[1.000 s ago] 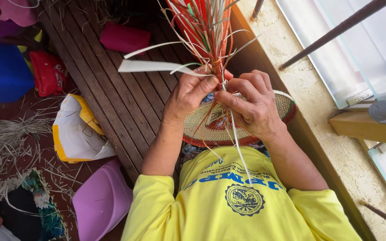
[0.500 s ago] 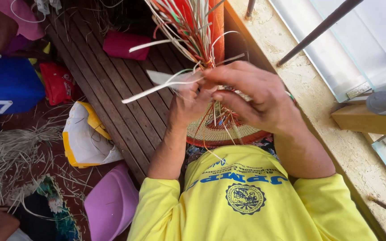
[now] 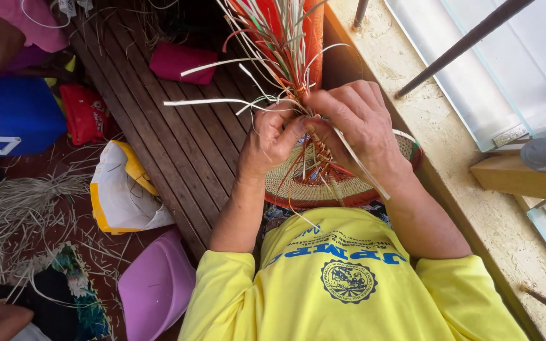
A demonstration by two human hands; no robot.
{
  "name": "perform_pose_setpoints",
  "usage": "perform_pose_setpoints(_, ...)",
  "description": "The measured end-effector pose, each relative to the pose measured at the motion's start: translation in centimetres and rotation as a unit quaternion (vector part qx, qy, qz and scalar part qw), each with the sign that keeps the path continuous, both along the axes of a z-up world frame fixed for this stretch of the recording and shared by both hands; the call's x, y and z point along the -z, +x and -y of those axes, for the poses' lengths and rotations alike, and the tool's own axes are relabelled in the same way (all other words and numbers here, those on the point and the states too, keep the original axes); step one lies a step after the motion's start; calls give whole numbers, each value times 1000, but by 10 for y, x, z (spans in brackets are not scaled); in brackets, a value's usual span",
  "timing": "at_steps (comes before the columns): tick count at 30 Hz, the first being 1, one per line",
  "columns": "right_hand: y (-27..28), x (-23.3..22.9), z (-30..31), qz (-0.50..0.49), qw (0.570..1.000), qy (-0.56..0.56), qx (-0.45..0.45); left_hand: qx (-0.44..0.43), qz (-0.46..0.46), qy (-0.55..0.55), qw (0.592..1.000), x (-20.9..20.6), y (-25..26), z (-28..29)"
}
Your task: Hand-weaving a fan by interlacing thin strips of natural fiber.
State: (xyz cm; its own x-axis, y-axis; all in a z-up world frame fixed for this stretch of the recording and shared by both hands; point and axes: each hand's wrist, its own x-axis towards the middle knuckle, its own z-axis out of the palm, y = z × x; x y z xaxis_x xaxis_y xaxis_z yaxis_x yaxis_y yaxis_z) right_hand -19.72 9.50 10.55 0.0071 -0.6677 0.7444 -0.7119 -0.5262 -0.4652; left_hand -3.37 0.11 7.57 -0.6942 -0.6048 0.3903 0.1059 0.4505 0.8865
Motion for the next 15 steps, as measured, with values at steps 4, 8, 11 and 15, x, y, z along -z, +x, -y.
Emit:
perform_pose_setpoints(4,-2,21,-5,6,1000,-9,-12,-4,0,2,1000,-23,-5,-5)
perform_pose_setpoints(8,-5,28,-12,-25,999,0,-48,-7,-24,104,994,-2,-1,-4)
perform_pose_setpoints(11,-6,20,-18,44,994,33,-95,-26,-21,97,995,3,-4,-5)
perform_pose_setpoints(15,-11,13,-7,212,960,94,-157,-73,-16,114,991,26,-3,-6)
